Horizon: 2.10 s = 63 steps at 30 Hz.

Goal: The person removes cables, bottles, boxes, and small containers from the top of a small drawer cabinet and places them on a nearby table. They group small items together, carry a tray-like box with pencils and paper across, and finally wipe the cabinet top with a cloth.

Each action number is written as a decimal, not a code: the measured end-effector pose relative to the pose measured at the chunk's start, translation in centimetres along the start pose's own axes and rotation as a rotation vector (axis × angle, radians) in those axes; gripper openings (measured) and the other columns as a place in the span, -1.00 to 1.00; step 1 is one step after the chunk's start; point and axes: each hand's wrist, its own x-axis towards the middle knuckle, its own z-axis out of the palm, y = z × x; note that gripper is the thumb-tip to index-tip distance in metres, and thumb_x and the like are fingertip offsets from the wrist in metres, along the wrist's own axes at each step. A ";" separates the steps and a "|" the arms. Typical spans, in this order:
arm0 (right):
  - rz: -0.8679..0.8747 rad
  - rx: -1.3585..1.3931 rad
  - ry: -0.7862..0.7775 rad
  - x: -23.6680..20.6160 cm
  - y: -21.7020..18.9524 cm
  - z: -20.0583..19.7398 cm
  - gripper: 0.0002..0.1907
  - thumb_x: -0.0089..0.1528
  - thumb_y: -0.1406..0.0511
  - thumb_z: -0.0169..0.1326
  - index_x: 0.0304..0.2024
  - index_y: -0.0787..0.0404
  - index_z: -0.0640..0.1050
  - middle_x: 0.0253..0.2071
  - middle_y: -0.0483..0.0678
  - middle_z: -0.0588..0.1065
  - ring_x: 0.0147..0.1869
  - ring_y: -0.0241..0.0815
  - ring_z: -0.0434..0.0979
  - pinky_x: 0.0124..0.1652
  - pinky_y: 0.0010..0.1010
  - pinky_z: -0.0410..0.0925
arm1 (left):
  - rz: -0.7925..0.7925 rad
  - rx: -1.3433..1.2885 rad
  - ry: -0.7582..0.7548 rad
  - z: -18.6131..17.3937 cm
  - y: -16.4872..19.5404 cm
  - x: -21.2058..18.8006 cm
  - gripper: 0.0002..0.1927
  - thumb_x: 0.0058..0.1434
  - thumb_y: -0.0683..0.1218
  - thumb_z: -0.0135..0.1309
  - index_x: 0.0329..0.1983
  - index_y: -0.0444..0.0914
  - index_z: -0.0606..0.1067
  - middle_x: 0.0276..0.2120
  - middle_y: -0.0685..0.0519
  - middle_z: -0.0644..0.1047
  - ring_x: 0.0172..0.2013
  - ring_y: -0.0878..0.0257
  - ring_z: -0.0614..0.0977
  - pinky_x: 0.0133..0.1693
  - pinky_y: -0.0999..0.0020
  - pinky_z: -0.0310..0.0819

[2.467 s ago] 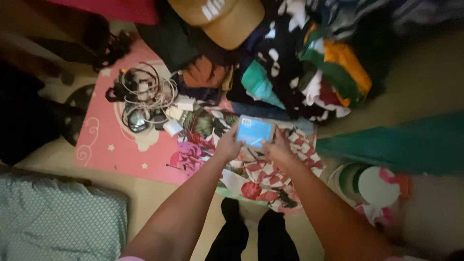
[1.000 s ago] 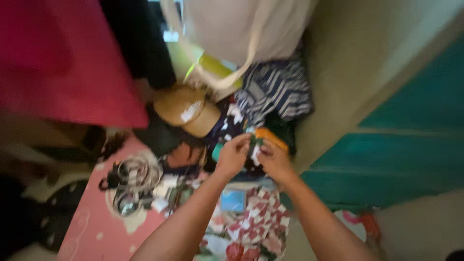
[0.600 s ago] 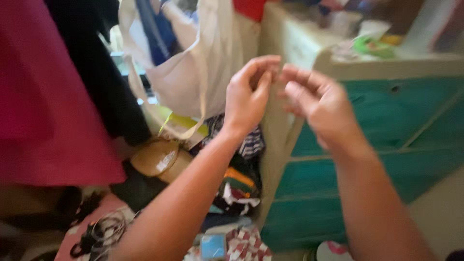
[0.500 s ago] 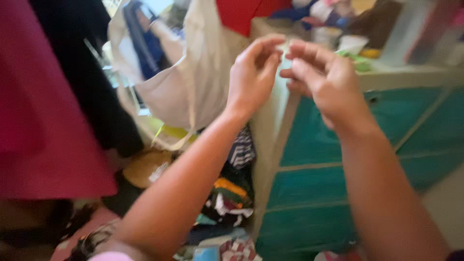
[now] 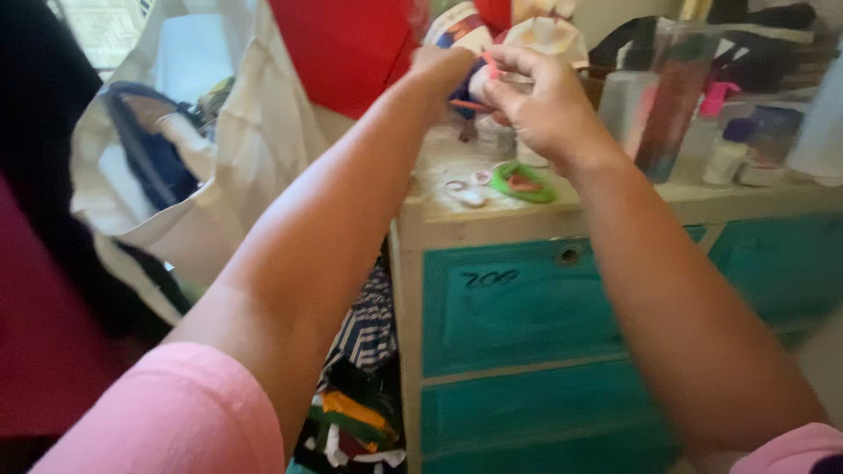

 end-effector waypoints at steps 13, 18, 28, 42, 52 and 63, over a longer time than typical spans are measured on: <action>-0.092 0.079 -0.025 1.7 3.3 -2.7 -0.36 0.30 0.38 0.13 0.39 0.40 0.26 0.31 0.12 0.42 0.29 -0.14 0.55 0.17 -0.39 0.45 | -0.307 -0.252 -0.227 0.3 -0.4 4.7 -0.61 0.31 0.10 0.14 0.04 -0.26 0.51 -0.06 -0.15 0.67 -0.14 -0.02 0.76 -0.05 -0.10 0.72; -0.042 0.019 -0.023 1.4 2.8 -2.8 -0.33 0.29 0.37 0.15 0.41 0.40 0.24 0.30 0.11 0.43 0.30 -0.15 0.53 0.16 -0.40 0.44 | -0.360 -0.186 -0.280 0.2 -1.4 5.7 -0.59 0.30 0.10 0.09 0.03 -0.28 0.50 -0.14 -0.15 0.67 -0.22 0.00 0.76 -0.15 -0.09 0.72; -0.078 0.039 0.012 3.4 2.5 -1.7 -0.31 0.27 0.35 0.18 0.41 0.35 0.27 0.24 0.10 0.50 0.24 -0.19 0.57 0.15 -0.41 0.45 | 0.312 0.053 0.275 -1.0 0.5 4.9 -0.19 -0.15 0.02 0.45 0.10 -0.39 0.35 -0.13 -0.15 0.61 -0.22 0.09 0.74 -0.28 0.18 0.75; -0.226 -0.328 0.172 5.0 0.8 -0.8 0.10 0.15 0.10 0.53 0.44 0.40 0.12 0.36 0.22 0.33 0.40 -0.04 0.37 0.30 -0.28 0.25 | 0.318 0.118 -0.030 -2.0 8.7 -4.7 -0.01 0.01 0.46 0.07 0.35 -0.18 0.13 0.19 -0.11 0.37 0.10 0.08 0.52 -0.01 0.01 0.51; -0.364 0.080 0.189 4.1 -0.1 -1.9 -0.31 0.26 0.33 0.34 0.36 0.28 0.33 0.18 0.02 0.55 0.21 -0.20 0.61 0.20 -0.36 0.48 | 0.247 0.305 -0.174 -1.2 0.2 5.2 -0.68 0.29 0.10 0.10 -0.08 -0.17 0.65 -0.31 0.04 0.55 -0.29 0.17 0.54 -0.33 0.18 0.45; -0.429 -0.225 0.354 2.7 1.5 -1.9 -0.05 0.22 0.32 0.41 0.46 0.32 0.09 0.21 0.15 0.53 0.28 0.01 0.62 0.27 -0.28 0.44 | 0.254 0.173 -0.439 7.9 -0.9 6.4 -0.69 0.25 0.05 0.10 -0.04 -0.18 0.63 -0.25 0.02 0.60 -0.23 0.17 0.61 -0.24 0.20 0.51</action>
